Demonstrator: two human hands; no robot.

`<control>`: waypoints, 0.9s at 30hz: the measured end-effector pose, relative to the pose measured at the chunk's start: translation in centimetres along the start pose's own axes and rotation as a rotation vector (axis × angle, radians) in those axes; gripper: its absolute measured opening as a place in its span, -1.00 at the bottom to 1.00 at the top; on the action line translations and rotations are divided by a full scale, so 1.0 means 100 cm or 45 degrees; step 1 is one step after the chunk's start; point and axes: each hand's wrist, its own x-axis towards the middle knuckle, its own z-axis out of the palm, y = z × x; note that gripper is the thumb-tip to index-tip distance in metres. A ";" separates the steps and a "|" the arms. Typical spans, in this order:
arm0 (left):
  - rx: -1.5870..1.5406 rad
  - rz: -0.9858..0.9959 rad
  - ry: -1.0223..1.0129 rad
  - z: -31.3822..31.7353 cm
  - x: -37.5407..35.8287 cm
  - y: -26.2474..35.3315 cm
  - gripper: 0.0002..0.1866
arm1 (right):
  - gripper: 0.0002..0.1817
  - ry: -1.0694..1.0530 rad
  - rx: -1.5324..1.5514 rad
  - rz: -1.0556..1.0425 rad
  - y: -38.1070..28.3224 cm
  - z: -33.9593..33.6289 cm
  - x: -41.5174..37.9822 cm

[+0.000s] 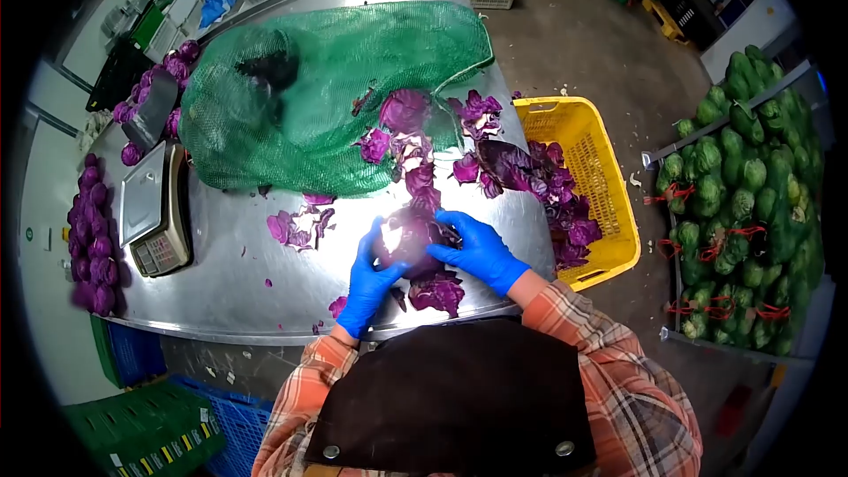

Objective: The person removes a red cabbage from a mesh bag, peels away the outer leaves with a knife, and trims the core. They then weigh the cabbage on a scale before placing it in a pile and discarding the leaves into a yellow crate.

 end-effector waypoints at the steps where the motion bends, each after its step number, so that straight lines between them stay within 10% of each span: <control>1: -0.010 -0.013 -0.028 -0.003 0.001 0.001 -0.09 | -0.40 -0.043 -0.056 -0.033 -0.002 -0.002 0.002; 7: -0.146 0.030 -0.172 -0.018 0.000 -0.008 -0.09 | -0.71 -0.002 0.022 -0.044 0.020 -0.010 0.012; 12: -0.197 0.084 -0.144 -0.024 -0.011 -0.016 -0.10 | -0.60 0.177 0.632 0.760 0.064 -0.032 0.001; 17: -0.354 -0.092 -0.031 -0.017 -0.020 -0.003 -0.09 | 0.03 0.060 0.039 0.110 0.007 -0.022 -0.008; 27: -0.411 -0.119 -0.041 -0.023 -0.016 -0.001 -0.10 | -0.62 -0.170 -0.150 -0.079 -0.014 0.003 0.012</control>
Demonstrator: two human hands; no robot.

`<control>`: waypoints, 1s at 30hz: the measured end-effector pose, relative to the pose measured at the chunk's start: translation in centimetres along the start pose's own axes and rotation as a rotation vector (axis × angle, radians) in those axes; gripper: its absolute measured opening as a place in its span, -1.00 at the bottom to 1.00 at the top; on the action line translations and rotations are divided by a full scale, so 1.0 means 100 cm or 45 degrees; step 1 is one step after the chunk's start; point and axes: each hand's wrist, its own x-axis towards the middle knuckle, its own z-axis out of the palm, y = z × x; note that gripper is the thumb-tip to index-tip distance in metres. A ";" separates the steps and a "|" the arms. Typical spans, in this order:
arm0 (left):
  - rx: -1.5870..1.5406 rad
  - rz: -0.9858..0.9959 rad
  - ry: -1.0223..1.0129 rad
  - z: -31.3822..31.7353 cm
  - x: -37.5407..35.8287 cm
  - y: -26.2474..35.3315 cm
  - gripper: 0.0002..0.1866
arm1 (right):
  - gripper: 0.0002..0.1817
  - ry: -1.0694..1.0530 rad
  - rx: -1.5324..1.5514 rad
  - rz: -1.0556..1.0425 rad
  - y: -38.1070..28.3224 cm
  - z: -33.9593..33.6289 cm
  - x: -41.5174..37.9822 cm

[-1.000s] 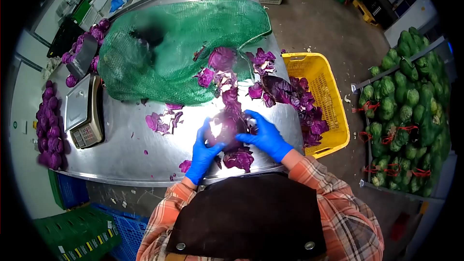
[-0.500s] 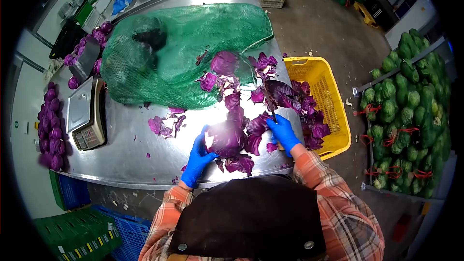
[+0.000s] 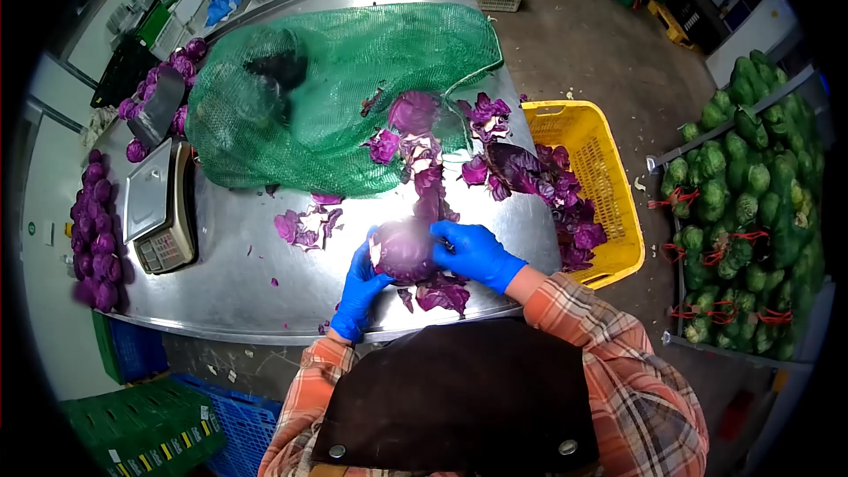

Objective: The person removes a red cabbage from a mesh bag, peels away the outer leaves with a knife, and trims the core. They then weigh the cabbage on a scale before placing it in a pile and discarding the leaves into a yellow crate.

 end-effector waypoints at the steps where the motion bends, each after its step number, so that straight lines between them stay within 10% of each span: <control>1: -0.005 -0.010 -0.001 0.002 0.000 0.002 -0.10 | -0.67 0.054 0.003 0.037 0.012 0.004 0.003; 5: 0.024 -0.005 -0.047 -0.005 0.003 0.002 -0.09 | -0.69 0.281 0.504 0.334 0.077 0.005 0.010; 8: 0.179 0.116 -0.108 -0.006 0.008 0.006 -0.11 | -0.52 0.414 0.187 0.388 0.070 -0.031 -0.006; 13: 0.896 0.248 -0.377 0.030 0.039 0.039 -0.05 | -0.42 -0.128 0.653 0.490 0.006 -0.038 -0.022; 17: 0.059 -0.145 -0.121 0.064 0.040 0.032 0.11 | -0.40 0.045 0.516 0.376 0.019 -0.021 -0.029; 19: 0.737 0.323 0.112 0.072 0.050 -0.014 0.22 | -0.40 0.022 0.393 0.428 0.016 -0.019 -0.035; 24: 0.733 0.125 -0.073 0.083 0.065 0.007 0.29 | -0.30 0.078 -0.085 0.026 0.018 -0.045 -0.032; 30: 0.769 0.076 -0.174 0.089 0.073 0.021 0.19 | -0.24 -0.048 -0.304 0.192 -0.001 -0.048 -0.018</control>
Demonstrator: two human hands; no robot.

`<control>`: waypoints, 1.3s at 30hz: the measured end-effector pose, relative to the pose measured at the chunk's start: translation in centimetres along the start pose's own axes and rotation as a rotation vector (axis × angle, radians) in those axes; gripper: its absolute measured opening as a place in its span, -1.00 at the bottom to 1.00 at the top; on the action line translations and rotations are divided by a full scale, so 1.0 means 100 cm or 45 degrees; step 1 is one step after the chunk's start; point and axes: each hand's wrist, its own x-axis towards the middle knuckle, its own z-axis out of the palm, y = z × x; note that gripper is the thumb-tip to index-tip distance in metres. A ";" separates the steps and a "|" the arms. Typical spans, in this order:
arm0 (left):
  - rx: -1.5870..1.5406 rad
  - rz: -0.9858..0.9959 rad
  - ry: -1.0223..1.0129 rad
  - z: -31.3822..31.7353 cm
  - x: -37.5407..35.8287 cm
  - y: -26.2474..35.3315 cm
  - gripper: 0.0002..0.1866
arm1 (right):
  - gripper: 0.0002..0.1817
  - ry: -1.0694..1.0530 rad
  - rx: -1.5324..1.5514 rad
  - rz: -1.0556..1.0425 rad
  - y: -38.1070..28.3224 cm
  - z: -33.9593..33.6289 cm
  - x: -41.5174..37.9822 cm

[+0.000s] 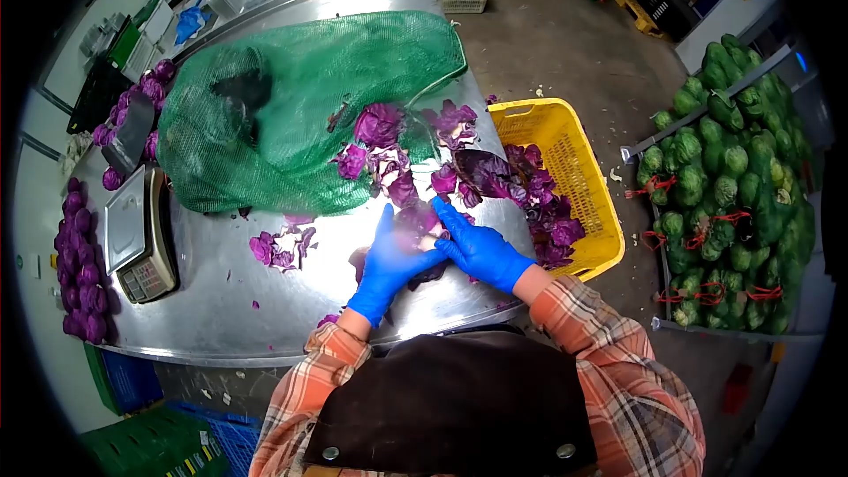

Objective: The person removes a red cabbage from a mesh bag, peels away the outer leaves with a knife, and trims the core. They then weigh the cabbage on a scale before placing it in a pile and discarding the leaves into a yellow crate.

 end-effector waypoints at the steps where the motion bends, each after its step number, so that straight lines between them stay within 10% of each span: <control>1: -0.028 -0.025 -0.040 0.001 0.001 0.004 0.17 | -0.25 0.004 -0.009 -0.015 0.004 0.003 0.004; 6: 0.201 -0.112 0.180 0.016 -0.005 0.016 0.21 | -0.33 -0.008 -0.006 -0.021 0.019 0.001 0.013; 11: 0.777 0.428 0.247 0.036 -0.014 -0.001 0.31 | -0.54 0.030 0.238 0.084 0.072 0.012 0.031; 13: 0.176 -0.007 0.089 0.022 -0.012 0.007 0.33 | -0.49 -0.113 0.627 0.382 0.052 0.010 0.022; 20: 0.119 -0.014 0.095 0.004 -0.015 -0.030 0.32 | -0.35 0.039 0.580 -0.027 0.033 0.004 0.015; 25: 0.067 0.046 0.064 0.003 -0.015 -0.034 0.29 | -0.41 -0.454 0.710 0.438 0.030 -0.022 0.028; 34: 0.185 0.232 0.120 0.018 -0.011 -0.028 0.25 | -0.54 0.058 0.264 -0.048 0.091 0.034 0.047; 39: -0.061 0.087 0.258 0.022 -0.022 -0.044 0.22 | -0.41 -0.125 0.720 0.493 0.073 0.019 0.045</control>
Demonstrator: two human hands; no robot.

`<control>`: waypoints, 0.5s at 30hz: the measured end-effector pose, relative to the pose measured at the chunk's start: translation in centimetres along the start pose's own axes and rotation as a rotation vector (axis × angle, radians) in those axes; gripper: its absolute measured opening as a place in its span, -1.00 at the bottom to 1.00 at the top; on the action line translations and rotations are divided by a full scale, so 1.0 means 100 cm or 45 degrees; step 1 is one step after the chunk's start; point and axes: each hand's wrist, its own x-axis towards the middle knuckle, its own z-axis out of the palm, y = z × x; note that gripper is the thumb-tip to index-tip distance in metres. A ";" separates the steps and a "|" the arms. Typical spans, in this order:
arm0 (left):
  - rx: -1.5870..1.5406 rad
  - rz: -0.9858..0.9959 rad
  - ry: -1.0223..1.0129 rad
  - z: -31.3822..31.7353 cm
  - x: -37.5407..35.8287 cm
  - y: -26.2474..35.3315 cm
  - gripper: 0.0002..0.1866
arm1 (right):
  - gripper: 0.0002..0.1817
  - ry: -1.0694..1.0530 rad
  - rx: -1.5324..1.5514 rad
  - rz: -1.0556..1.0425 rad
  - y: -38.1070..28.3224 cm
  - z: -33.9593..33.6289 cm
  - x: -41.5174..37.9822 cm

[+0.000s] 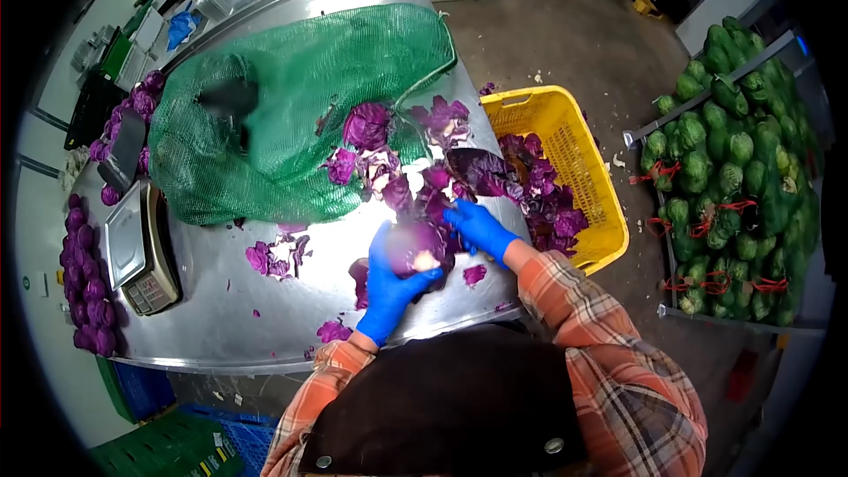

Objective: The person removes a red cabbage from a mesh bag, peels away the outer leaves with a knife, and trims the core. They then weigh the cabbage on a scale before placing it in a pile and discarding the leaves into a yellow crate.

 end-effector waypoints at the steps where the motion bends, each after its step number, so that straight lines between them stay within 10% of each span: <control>1: 0.088 0.037 0.090 0.004 -0.003 0.014 0.20 | -0.39 0.025 0.170 0.005 0.001 0.000 -0.001; 7: 0.239 0.145 0.083 0.016 0.001 0.020 0.24 | -0.02 0.061 0.379 -0.092 -0.031 0.010 -0.070; 15: 0.368 0.296 -0.047 0.008 0.003 0.014 0.25 | -0.25 -0.025 0.257 -0.147 -0.022 0.011 -0.063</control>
